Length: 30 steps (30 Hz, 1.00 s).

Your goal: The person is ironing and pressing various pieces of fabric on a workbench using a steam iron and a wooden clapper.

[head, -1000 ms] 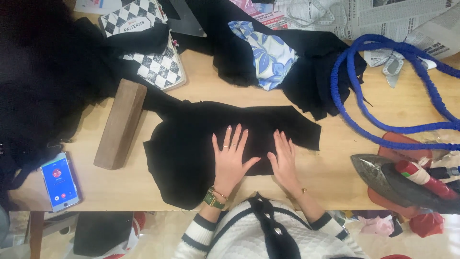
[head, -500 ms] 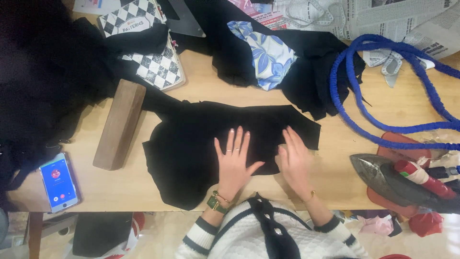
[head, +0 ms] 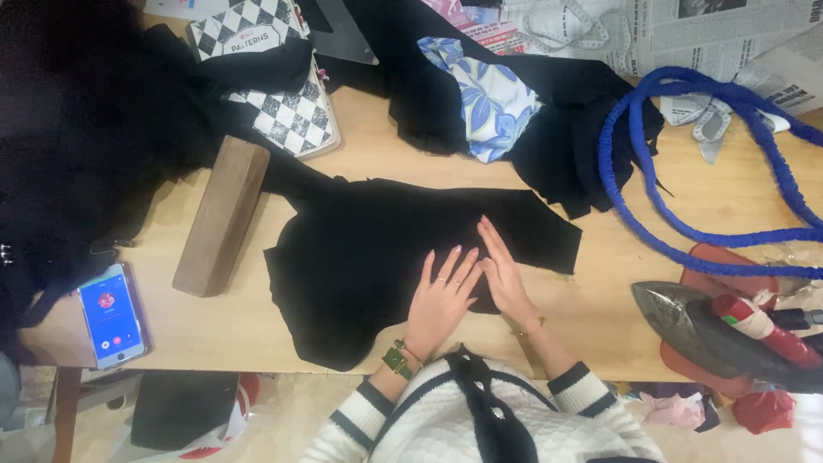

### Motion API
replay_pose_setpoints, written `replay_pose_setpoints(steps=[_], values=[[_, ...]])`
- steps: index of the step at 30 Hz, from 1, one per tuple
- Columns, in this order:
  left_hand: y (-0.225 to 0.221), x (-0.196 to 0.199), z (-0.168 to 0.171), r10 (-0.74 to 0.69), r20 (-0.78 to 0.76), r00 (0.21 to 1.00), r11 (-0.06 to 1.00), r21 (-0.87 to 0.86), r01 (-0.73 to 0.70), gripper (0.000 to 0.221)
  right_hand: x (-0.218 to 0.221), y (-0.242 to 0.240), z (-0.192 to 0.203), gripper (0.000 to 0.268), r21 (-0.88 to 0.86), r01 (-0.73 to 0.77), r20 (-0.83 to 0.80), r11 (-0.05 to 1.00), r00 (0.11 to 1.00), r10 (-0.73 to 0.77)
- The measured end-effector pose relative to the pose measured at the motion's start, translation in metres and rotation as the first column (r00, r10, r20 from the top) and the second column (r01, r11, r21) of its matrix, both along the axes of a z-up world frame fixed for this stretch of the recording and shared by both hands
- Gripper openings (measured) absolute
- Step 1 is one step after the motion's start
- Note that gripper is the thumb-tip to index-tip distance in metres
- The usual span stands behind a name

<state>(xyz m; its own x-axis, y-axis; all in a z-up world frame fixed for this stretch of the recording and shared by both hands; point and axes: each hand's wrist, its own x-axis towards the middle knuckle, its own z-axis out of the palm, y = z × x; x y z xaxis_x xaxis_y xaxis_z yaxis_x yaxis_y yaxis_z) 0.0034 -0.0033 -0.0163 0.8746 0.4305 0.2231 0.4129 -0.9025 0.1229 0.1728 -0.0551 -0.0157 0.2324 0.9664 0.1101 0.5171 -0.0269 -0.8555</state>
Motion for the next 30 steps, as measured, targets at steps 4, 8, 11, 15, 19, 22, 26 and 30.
replay_pose_setpoints(steps=[4,8,11,15,19,22,26,30], values=[[-0.003,0.002,0.011,-0.004,0.025,1.000,0.998,-0.061,0.006,0.059,0.007,-0.004,-0.005,0.068,-0.034,-0.002,0.036,0.999,0.999,0.003],[0.001,0.004,0.015,0.072,0.287,0.955,0.982,-0.189,-0.018,0.053,0.013,-0.006,-0.016,0.072,-0.048,0.010,0.175,0.999,0.985,-0.001],[0.014,0.000,0.018,0.215,0.292,0.932,0.975,-0.117,-0.189,0.057,0.013,-0.006,-0.013,0.069,-0.110,0.033,0.211,0.993,0.977,-0.009],[0.025,-0.009,0.027,0.366,0.215,0.905,0.928,-0.150,-0.340,0.080,0.013,-0.004,-0.006,0.073,-0.200,0.063,0.239,0.978,0.971,-0.014],[0.023,-0.008,0.030,0.383,0.212,0.899,0.923,-0.137,-0.361,0.078,0.020,-0.013,-0.010,0.064,-0.121,0.022,0.335,0.992,0.942,0.020],[0.027,-0.002,0.032,0.392,0.174,0.903,0.919,-0.123,-0.375,0.080,0.022,-0.016,-0.010,0.064,-0.106,0.026,0.362,0.994,0.932,0.014],[0.047,0.018,0.034,0.251,0.094,0.963,0.961,-0.142,-0.237,0.080,0.022,-0.010,0.005,0.062,-0.048,0.116,0.192,0.992,0.976,-0.105],[0.061,0.034,0.029,0.146,-0.032,0.989,0.971,-0.185,-0.149,0.083,0.035,0.005,-0.004,0.058,-0.001,0.062,0.302,0.998,0.951,-0.059]])
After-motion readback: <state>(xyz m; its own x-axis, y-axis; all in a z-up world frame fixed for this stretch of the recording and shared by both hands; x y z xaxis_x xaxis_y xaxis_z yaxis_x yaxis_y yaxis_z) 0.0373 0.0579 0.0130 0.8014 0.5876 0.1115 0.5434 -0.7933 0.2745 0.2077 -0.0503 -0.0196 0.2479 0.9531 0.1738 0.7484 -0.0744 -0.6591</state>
